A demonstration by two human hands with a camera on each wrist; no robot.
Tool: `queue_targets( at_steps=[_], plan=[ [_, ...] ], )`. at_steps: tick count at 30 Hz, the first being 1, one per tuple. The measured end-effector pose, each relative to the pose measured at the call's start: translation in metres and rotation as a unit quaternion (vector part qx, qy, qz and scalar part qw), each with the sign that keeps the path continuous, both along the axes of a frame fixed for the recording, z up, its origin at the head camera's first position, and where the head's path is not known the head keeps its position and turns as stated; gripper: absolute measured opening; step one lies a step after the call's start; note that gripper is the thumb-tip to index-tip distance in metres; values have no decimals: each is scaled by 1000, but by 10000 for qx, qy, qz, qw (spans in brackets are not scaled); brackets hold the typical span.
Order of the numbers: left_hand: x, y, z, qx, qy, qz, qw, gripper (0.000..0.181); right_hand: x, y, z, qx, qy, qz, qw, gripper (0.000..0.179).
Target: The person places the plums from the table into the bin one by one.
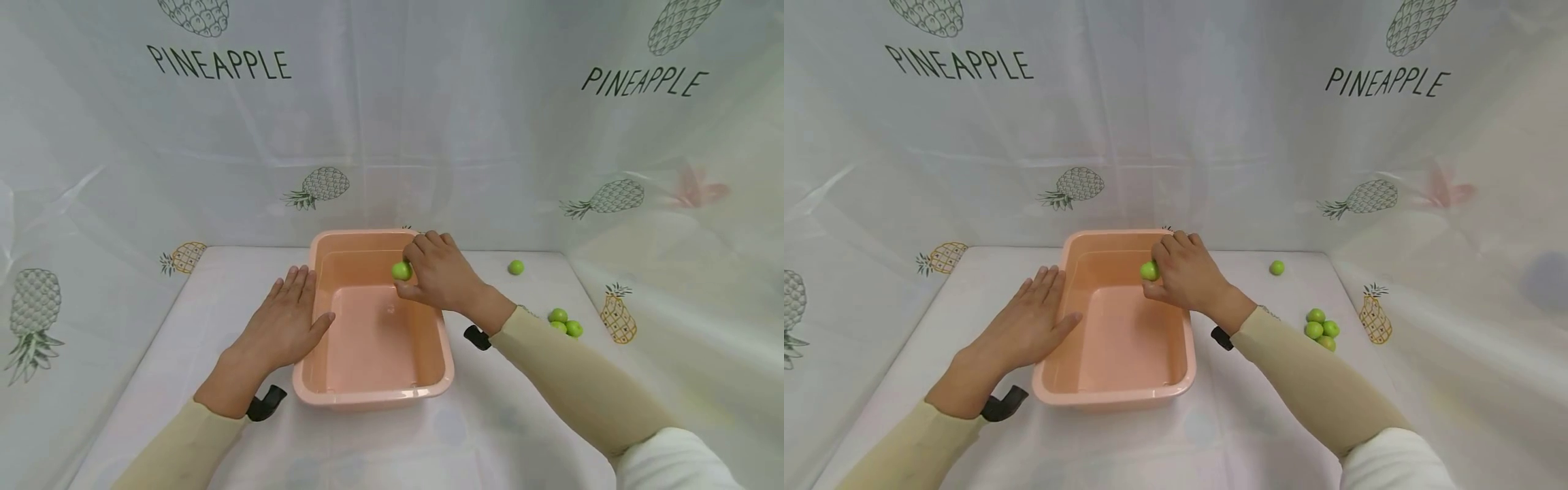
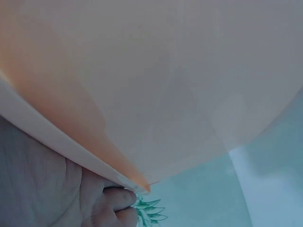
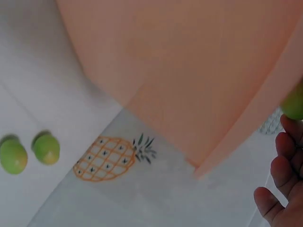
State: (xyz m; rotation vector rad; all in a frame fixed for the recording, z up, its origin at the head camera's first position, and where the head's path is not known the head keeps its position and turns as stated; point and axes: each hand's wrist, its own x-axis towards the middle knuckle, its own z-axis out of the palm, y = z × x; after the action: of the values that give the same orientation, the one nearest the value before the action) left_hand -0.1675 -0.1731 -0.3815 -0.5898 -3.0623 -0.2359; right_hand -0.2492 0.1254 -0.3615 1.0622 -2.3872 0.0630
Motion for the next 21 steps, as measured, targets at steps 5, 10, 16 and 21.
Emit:
queue_targets(
  at_steps=[5,10,16,21],
  plan=[
    [-1,1,-1,-29,42,22,10000,83,0,-16,-5,42,-178,102,9998,31],
    [-1,1,-2,38,49,48,10000,85,0,-25,-11,123,-314,179,9993,31],
    [0,0,-1,92,-11,70,9999,86,2,-34,-18,392,-324,367,9980,31],
    [0,0,-2,155,-11,64,9999,87,3,-39,-22,562,-459,444,9964,30]
  ],
)
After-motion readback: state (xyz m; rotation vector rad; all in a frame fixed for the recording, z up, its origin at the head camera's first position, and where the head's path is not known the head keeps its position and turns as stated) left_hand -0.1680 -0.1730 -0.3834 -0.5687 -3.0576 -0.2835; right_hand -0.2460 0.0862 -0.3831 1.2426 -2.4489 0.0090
